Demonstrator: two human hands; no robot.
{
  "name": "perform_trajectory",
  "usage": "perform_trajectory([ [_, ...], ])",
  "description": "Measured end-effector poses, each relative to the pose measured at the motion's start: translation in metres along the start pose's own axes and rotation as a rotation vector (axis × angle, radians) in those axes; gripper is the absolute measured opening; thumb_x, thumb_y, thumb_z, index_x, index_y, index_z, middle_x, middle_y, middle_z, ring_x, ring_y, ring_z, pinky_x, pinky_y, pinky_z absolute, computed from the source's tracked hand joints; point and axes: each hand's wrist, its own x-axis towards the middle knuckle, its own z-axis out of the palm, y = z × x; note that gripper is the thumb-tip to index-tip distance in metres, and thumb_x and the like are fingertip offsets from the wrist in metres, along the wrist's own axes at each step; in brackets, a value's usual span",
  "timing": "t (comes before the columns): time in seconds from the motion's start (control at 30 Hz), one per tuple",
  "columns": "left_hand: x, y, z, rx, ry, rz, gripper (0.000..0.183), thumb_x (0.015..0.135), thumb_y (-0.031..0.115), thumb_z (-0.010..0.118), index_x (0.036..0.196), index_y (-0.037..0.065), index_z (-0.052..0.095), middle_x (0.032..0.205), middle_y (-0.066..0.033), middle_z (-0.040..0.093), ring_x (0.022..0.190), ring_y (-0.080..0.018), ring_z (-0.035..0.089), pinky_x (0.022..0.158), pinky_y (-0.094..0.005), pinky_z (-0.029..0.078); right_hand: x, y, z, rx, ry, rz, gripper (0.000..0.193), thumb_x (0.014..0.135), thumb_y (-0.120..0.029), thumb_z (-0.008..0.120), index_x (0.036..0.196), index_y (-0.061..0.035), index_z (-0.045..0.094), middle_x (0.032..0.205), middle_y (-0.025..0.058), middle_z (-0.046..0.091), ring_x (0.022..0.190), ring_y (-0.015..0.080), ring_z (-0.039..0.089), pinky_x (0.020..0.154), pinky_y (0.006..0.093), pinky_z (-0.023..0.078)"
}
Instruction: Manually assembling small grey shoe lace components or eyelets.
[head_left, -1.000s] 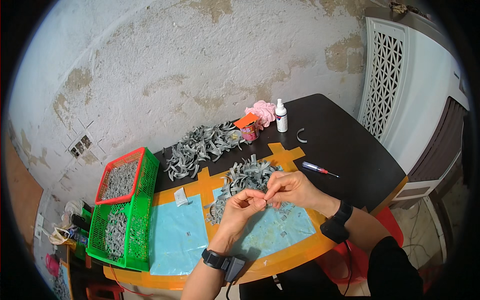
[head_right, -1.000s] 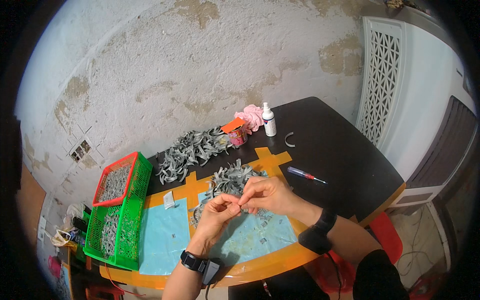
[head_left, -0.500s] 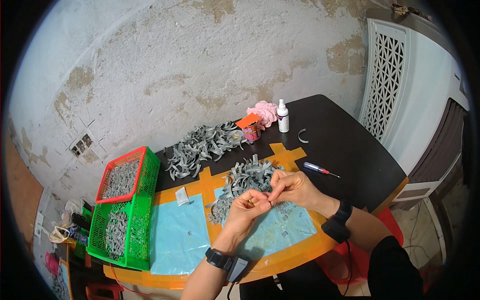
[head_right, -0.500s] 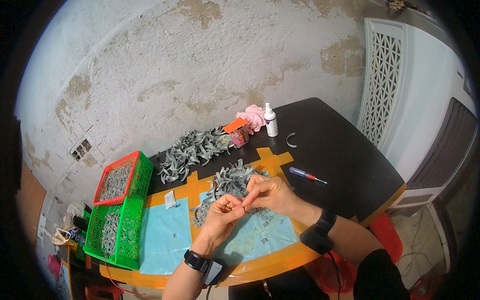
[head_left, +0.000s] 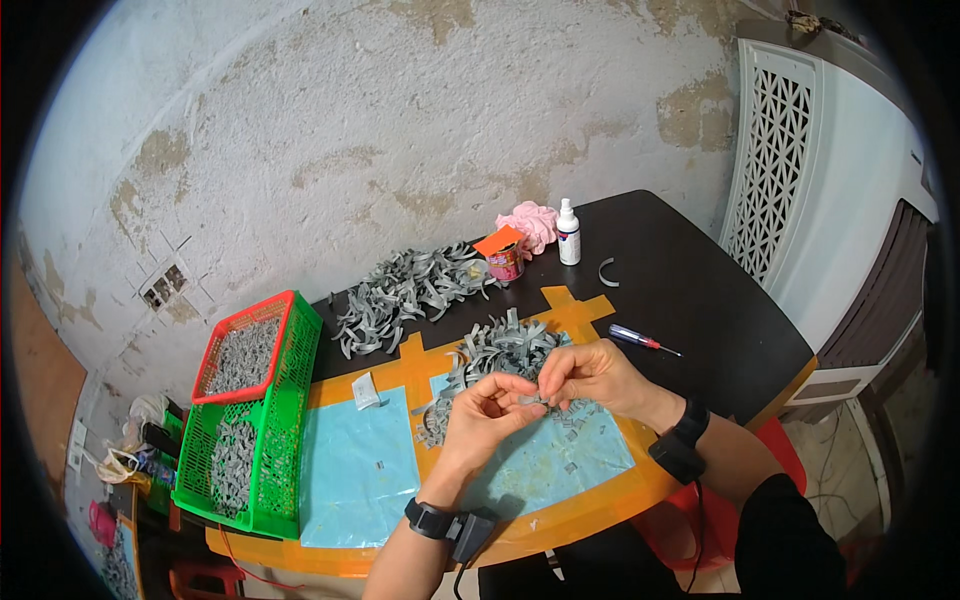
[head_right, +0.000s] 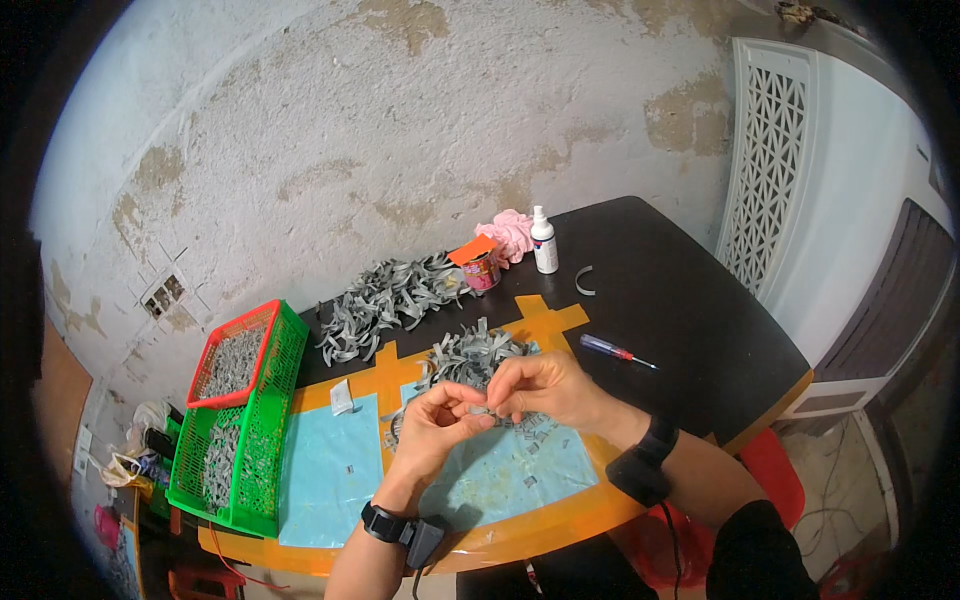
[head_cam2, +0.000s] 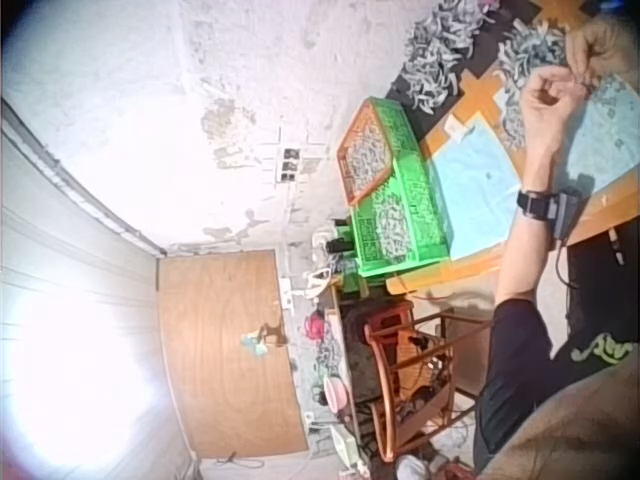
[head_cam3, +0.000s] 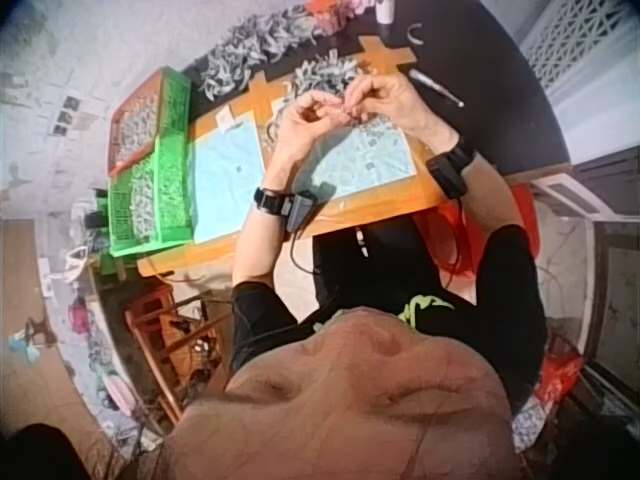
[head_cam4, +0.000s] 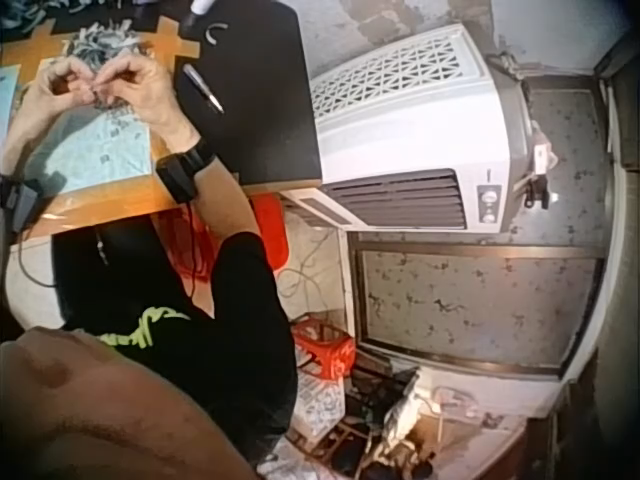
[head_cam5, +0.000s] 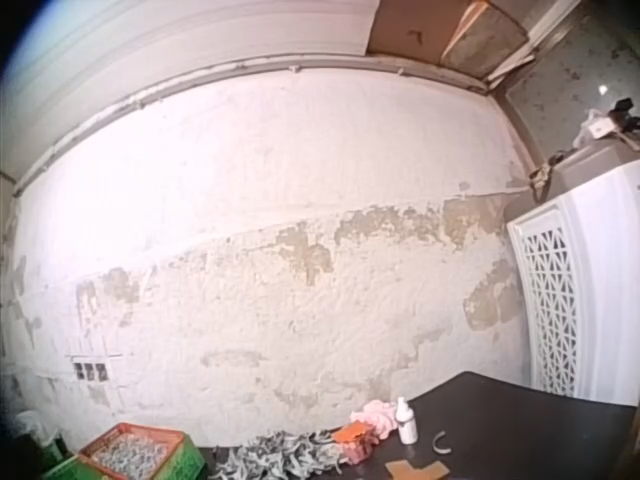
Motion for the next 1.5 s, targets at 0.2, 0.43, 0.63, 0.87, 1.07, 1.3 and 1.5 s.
perform_trajectory([
  [0.2,0.001,-0.006,-0.002,0.087,-0.006,0.081,0.020,0.076,-0.009,0.070,0.092,0.000,0.065,0.097,-0.0076,0.065,0.089,-0.0128,0.063,0.080,-0.0244,0.051,0.001,-0.005,0.005,-0.073,0.000,0.024,0.003,0.085,-0.002,0.064,0.088,-0.0001,0.065,0.092,0.0075,0.059,0.074,0.0128,0.061,0.066,0.0231,0.052],
  [0.43,0.000,0.000,0.006,0.301,0.081,0.115,0.023,0.076,-0.006,0.072,0.093,0.001,0.059,0.092,-0.0047,0.065,0.084,-0.0103,0.063,0.076,-0.0228,0.051,0.001,-0.001,0.005,-0.054,0.094,0.195,0.005,0.085,-0.001,0.064,0.089,-0.0001,0.067,0.084,0.0027,0.060,0.070,0.0094,0.061,0.063,0.0218,0.050],
  [0.63,0.001,0.000,0.005,0.342,0.073,0.098,0.024,0.076,-0.006,0.072,0.093,0.001,0.058,0.092,-0.0043,0.064,0.084,-0.0097,0.063,0.076,-0.0230,0.051,0.000,0.003,0.008,-0.247,0.079,0.015,0.007,0.083,0.002,0.064,0.089,-0.0003,0.067,0.086,0.0027,0.060,0.070,0.0092,0.060,0.061,0.0215,0.049],
  [0.87,0.002,-0.001,0.003,0.302,0.060,0.081,0.026,0.076,-0.008,0.071,0.096,0.001,0.057,0.094,-0.0052,0.064,0.085,-0.0110,0.063,0.079,-0.0248,0.052,0.000,0.003,0.010,-0.408,0.031,-0.114,0.011,0.085,0.003,0.059,0.090,-0.0010,0.069,0.089,0.0026,0.060,0.072,0.0080,0.057,0.062,0.0211,0.048],
  [1.07,0.001,0.001,0.003,0.262,0.056,0.079,0.029,0.076,-0.009,0.070,0.101,0.000,0.058,0.097,-0.0070,0.065,0.087,-0.0123,0.064,0.080,-0.0260,0.053,0.001,0.008,0.015,-0.061,0.103,0.051,0.023,0.085,0.003,0.060,0.107,0.0008,0.057,0.092,0.0045,0.059,0.074,0.0083,0.057,0.063,0.0217,0.048],
  [1.3,0.002,-0.001,0.004,0.369,0.091,0.130,0.029,0.076,-0.007,0.071,0.102,-0.001,0.061,0.096,-0.0071,0.066,0.087,-0.0111,0.064,0.078,-0.0238,0.053,0.001,0.003,0.007,-0.018,0.177,0.160,0.023,0.084,0.003,0.063,0.102,-0.0001,0.049,0.091,0.0080,0.059,0.074,0.0125,0.062,0.065,0.0247,0.052],
  [1.5,0.001,0.001,0.005,0.359,0.070,0.109,0.029,0.076,-0.007,0.070,0.103,-0.001,0.061,0.097,-0.0079,0.067,0.088,-0.0122,0.064,0.080,-0.0245,0.053,0.002,0.001,0.001,0.019,0.107,0.280,0.023,0.084,0.000,0.064,0.102,0.0001,0.048,0.087,0.0107,0.063,0.077,0.0151,0.064,0.065,0.0253,0.053],
])
